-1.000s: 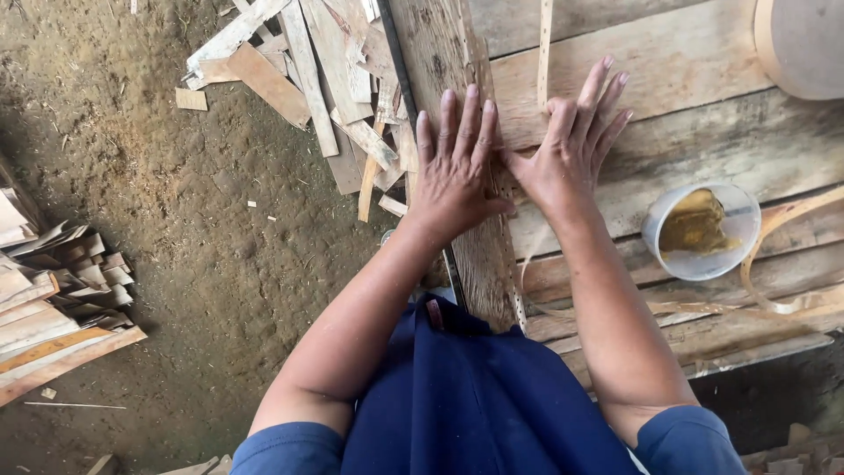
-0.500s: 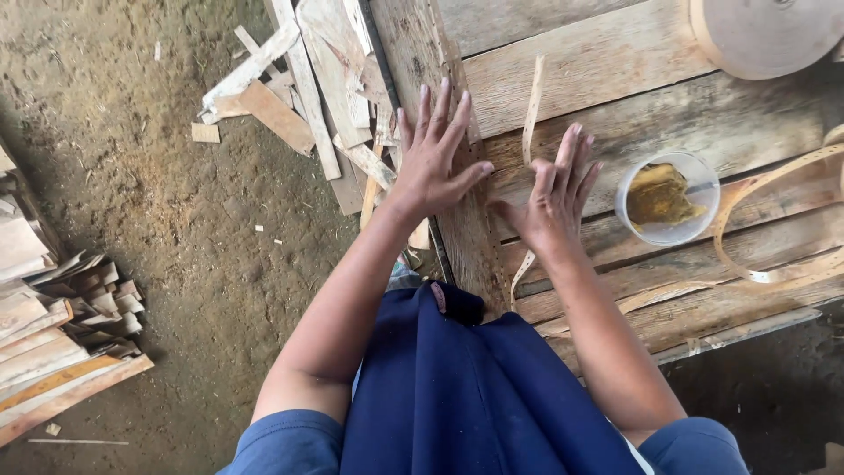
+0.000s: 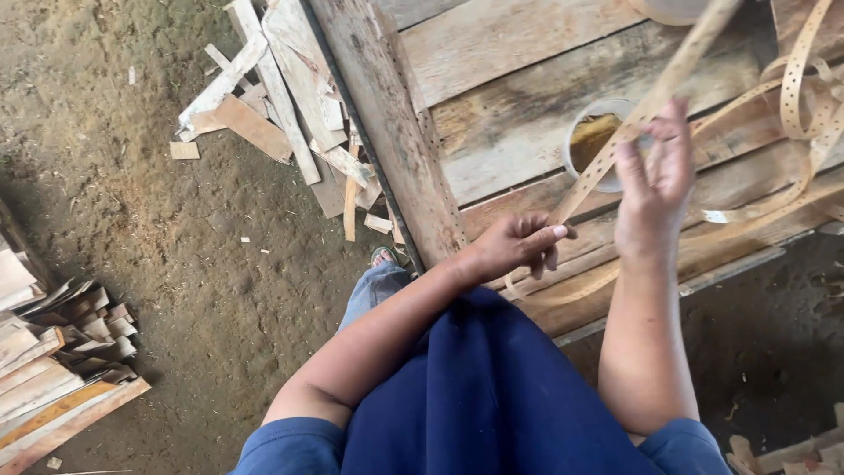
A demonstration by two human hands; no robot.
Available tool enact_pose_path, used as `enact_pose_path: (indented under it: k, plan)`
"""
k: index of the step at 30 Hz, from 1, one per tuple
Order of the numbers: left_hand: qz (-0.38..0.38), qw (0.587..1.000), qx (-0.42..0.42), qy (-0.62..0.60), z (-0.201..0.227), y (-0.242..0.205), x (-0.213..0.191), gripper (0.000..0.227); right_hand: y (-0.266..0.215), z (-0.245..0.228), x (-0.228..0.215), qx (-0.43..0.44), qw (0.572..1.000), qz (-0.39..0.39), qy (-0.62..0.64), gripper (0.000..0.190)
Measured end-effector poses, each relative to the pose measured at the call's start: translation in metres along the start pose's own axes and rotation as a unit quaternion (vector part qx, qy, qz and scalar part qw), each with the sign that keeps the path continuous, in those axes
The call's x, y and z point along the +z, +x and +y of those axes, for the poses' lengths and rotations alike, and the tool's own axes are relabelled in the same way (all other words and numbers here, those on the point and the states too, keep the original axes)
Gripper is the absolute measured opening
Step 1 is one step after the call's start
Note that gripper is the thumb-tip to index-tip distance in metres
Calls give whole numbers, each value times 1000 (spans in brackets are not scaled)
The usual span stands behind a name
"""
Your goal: The person repeatedly picks up thin wooden strips with perforations, rubs them against a wooden workbench to smooth the surface, and places them back on the bench. A small container with a brown substance is present but not used during the clip.
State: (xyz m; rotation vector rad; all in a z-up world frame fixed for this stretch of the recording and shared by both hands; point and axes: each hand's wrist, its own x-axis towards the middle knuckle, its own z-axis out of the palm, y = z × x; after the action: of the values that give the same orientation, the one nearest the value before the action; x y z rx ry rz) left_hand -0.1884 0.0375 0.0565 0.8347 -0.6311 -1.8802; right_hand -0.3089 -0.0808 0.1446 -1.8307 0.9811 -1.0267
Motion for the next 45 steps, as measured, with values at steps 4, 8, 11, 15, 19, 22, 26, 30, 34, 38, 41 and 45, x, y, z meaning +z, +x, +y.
enact_pose_path:
  k: [4,8,11,15,19,22,26,30,34,38,41,45]
  plan:
    - [53,998,-33,28,-5,-2,8,35,20,52,-36,25,992,-3,-123,17]
    - [101,992,-47,54,7,15,19,47,20,124,-64,31,886,-18,-463,15]
    - [139,986,-62,68,27,25,30,45,23,144,-72,96,838,-36,-536,54]
    - [193,979,-56,46,21,40,29,43,37,69,-67,219,878,60,-421,54]
    - [218,974,-54,34,5,64,29,44,5,41,-58,-194,954,-124,-191,28]
    - [292,956,19,27,-18,88,27,39,-20,86,-56,-192,870,-300,-341,77]
    - [330,943,19,39,-21,95,26,38,-13,108,-56,-135,805,-367,-447,80]
    - [327,943,37,49,3,67,60,37,-10,90,-53,-125,773,-380,-492,64]
    - [304,949,85,14,42,7,113,39,-6,92,-56,-141,739,-405,-519,59]
    - [220,955,195,38,71,-62,153,40,-12,96,-60,-157,769,-393,-479,72]
    - [196,940,267,87,83,-108,171,37,-13,109,-59,-181,784,-374,-461,78]
    - [247,913,316,81,59,-123,164,34,-13,71,-66,-195,841,-320,-391,94]
